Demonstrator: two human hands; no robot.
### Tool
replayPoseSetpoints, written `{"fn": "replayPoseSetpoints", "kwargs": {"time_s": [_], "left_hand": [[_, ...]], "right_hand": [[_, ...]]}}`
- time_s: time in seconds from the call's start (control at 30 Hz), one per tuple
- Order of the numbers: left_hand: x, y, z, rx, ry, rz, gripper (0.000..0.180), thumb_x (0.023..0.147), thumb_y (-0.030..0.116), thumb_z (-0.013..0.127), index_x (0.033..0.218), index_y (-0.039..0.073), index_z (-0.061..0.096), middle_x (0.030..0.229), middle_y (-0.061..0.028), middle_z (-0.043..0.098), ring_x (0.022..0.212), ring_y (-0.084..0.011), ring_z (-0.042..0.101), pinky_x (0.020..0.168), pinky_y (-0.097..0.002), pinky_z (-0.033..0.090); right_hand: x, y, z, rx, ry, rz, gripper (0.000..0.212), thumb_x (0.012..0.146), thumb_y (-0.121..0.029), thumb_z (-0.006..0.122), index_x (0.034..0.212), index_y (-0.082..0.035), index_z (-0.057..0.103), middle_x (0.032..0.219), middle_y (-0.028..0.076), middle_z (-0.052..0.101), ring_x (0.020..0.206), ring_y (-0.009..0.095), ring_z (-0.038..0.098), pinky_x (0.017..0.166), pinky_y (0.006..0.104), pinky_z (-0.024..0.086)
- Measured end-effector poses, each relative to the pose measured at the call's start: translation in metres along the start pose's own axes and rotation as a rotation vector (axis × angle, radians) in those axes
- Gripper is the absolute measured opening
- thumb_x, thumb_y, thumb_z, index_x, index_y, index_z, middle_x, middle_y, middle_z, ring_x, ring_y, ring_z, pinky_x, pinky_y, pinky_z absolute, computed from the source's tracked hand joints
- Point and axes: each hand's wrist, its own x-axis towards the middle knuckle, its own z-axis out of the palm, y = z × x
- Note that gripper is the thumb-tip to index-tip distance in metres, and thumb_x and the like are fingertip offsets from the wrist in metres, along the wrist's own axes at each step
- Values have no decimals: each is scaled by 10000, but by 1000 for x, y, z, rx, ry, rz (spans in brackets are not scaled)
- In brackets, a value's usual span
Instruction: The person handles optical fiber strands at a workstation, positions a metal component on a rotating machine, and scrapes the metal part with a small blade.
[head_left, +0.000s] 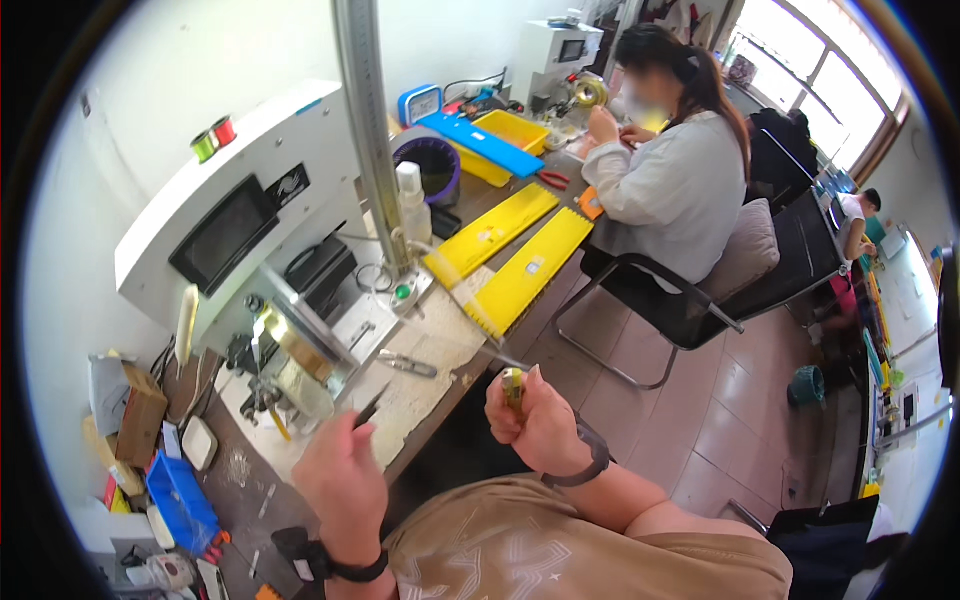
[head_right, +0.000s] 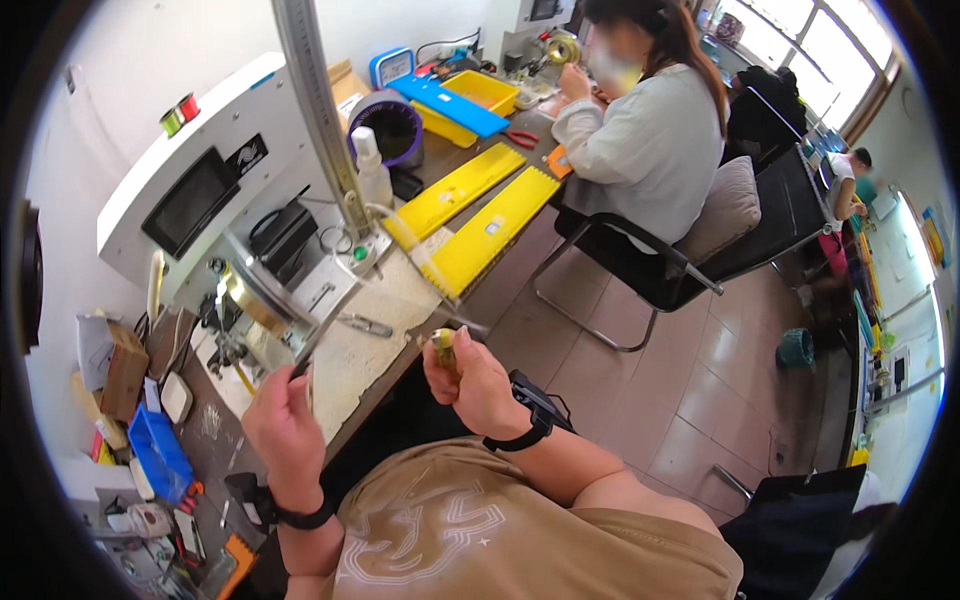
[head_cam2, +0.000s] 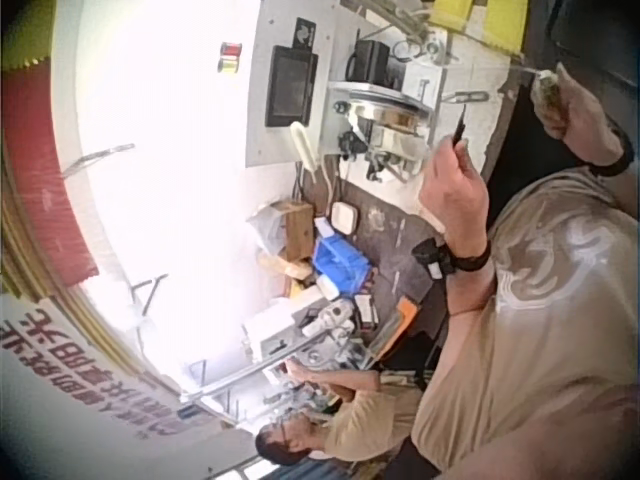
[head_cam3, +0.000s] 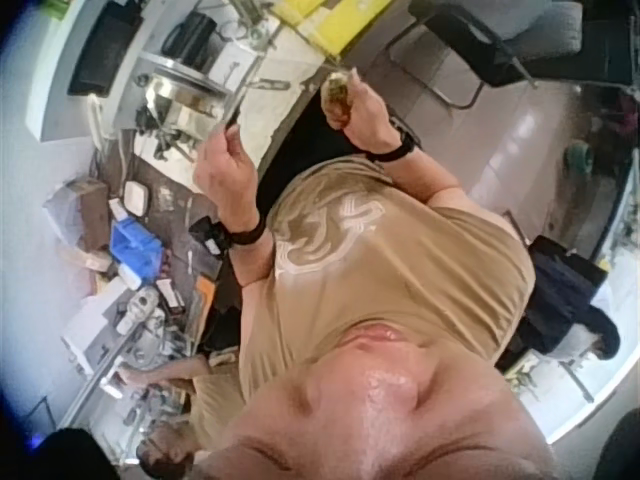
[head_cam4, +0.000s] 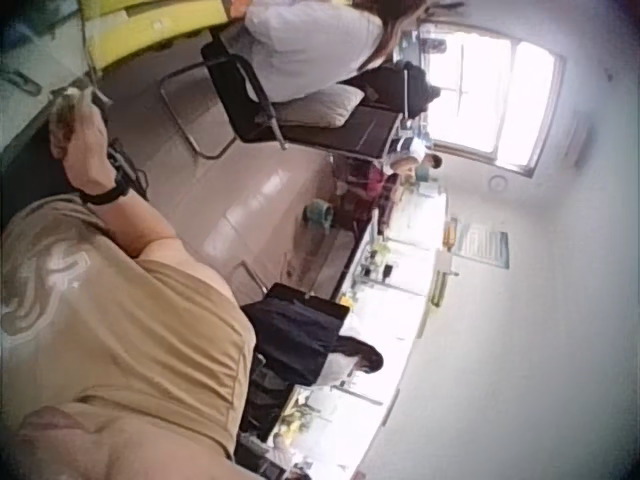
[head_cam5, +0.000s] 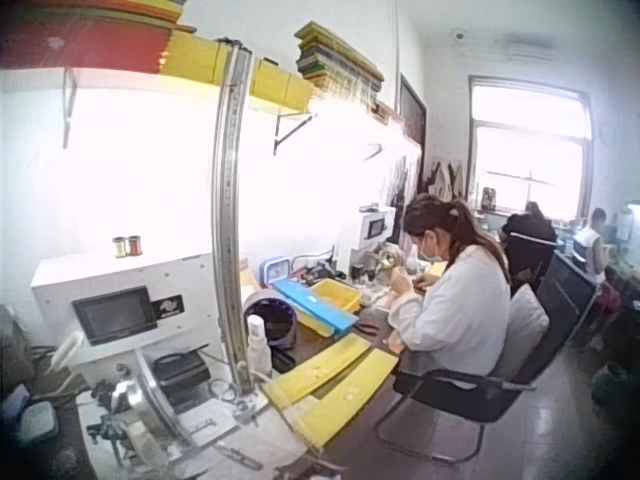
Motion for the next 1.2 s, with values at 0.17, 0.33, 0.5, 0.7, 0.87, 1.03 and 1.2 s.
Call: {"fn": "replayPoseSetpoints", "kwargs": {"time_s": [0.17, 0.33, 0.5, 0.7, 0.87, 1.03, 1.2], "left_hand": [[3, 19, -2, 116, -26, 148, 263, 889, 238, 786, 1092, 74, 755, 723, -54, 556, 634, -253, 570, 565, -382, 455], [2, 30, -13, 125, -69, 135, 289, 890, 235, 788, 1134, 80, 772, 751, -33, 553, 661, -241, 570, 575, -384, 449], [-1, 35, -17, 131, -103, 124, 284, 888, 227, 790, 1122, 66, 779, 757, -48, 554, 656, -257, 564, 585, -392, 447], [1, 37, -16, 112, -156, 84, 242, 909, 232, 771, 1079, 60, 780, 756, -62, 574, 657, -278, 584, 581, -395, 450], [2, 35, -15, 111, -142, 69, 211, 910, 232, 755, 1051, 75, 769, 730, -38, 557, 638, -243, 569, 556, -381, 450], [0, 30, -18, 76, -154, 14, 214, 917, 215, 759, 1052, 50, 771, 746, -67, 588, 632, -267, 578, 558, -383, 447], [-9, 13, -42, 122, -81, -75, 213, 941, 186, 751, 1062, 12, 769, 754, -96, 613, 611, -256, 570, 547, -358, 422]], "right_hand": [[-8, 13, 19, -33, -98, 181, 666, 1058, -684, 280, 830, -89, 476, 700, -12, 349, 599, 113, 277, 531, 268, 242], [-7, 14, 30, -87, -66, 213, 640, 1080, -631, 277, 798, -88, 464, 688, -16, 338, 603, 113, 280, 531, 269, 240], [-1, 16, 35, -46, -28, 200, 564, 1050, -568, 364, 760, -92, 450, 674, -13, 325, 597, 117, 282, 524, 276, 236], [5, 18, 36, 37, 8, 258, 536, 998, -571, 426, 745, -100, 446, 669, -11, 317, 586, 120, 277, 511, 280, 224], [6, 18, 36, 47, -9, 267, 536, 996, -578, 428, 750, -102, 447, 667, -11, 317, 581, 118, 276, 508, 278, 223], [10, 22, 39, 37, 26, 285, 538, 1030, -559, 395, 753, -101, 452, 661, -11, 333, 576, 116, 277, 501, 274, 230], [15, 32, 58, 7, -126, 299, 561, 1058, -554, 368, 752, -92, 454, 656, -11, 341, 572, 117, 275, 499, 277, 235]]}}
